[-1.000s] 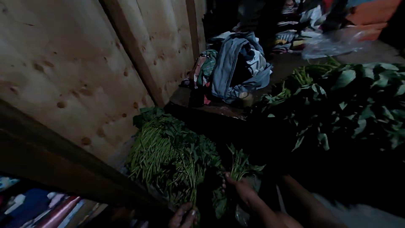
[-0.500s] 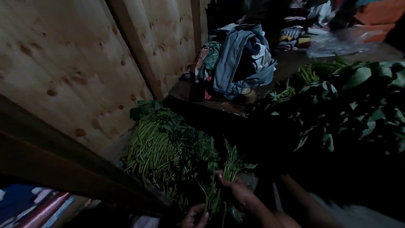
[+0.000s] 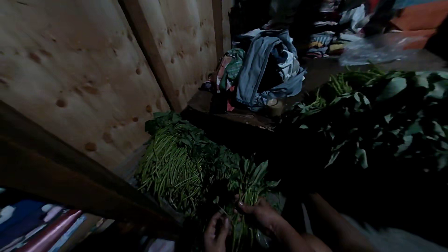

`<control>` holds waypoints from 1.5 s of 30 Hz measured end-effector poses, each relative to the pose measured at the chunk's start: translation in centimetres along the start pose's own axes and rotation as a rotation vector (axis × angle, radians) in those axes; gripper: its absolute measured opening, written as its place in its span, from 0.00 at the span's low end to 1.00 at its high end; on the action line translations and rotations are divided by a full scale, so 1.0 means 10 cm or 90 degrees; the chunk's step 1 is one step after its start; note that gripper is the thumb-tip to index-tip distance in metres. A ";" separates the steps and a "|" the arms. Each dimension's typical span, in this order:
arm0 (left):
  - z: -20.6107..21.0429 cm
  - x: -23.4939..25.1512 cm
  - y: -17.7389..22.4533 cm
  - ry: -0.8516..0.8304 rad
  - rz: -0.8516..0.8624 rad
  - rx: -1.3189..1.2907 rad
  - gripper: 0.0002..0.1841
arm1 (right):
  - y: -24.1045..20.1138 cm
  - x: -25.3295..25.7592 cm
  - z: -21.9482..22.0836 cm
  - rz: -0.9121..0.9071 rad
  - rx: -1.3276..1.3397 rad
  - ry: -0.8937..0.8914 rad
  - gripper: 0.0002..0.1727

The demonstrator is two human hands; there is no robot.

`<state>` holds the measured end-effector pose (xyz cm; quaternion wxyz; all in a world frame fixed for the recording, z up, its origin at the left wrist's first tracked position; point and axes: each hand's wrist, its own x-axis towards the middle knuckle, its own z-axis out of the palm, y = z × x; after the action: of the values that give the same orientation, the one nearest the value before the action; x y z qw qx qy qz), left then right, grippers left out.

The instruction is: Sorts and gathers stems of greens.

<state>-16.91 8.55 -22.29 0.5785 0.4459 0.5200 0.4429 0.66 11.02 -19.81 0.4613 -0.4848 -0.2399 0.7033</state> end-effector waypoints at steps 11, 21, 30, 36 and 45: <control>0.05 0.11 0.38 0.069 0.092 0.020 0.09 | 0.01 0.01 -0.01 0.040 -0.062 -0.011 0.16; 0.05 0.11 0.40 0.064 0.145 0.001 0.10 | 0.01 0.02 -0.02 0.039 -0.031 -0.018 0.16; 0.07 0.05 -0.02 -0.123 -0.087 0.136 0.25 | 0.04 0.09 -0.05 0.038 -0.043 0.214 0.22; 0.19 -0.01 -0.47 -0.262 -0.124 0.171 0.15 | 0.07 0.14 -0.13 0.054 0.014 0.365 0.23; 0.14 1.22 -0.54 -0.121 -0.162 0.535 0.19 | 0.04 0.29 -0.20 0.020 0.110 0.513 0.16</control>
<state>-14.48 19.27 -30.00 0.4423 0.6130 0.6503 0.0757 2.05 13.20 -22.29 0.5463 -0.6844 0.0272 0.4820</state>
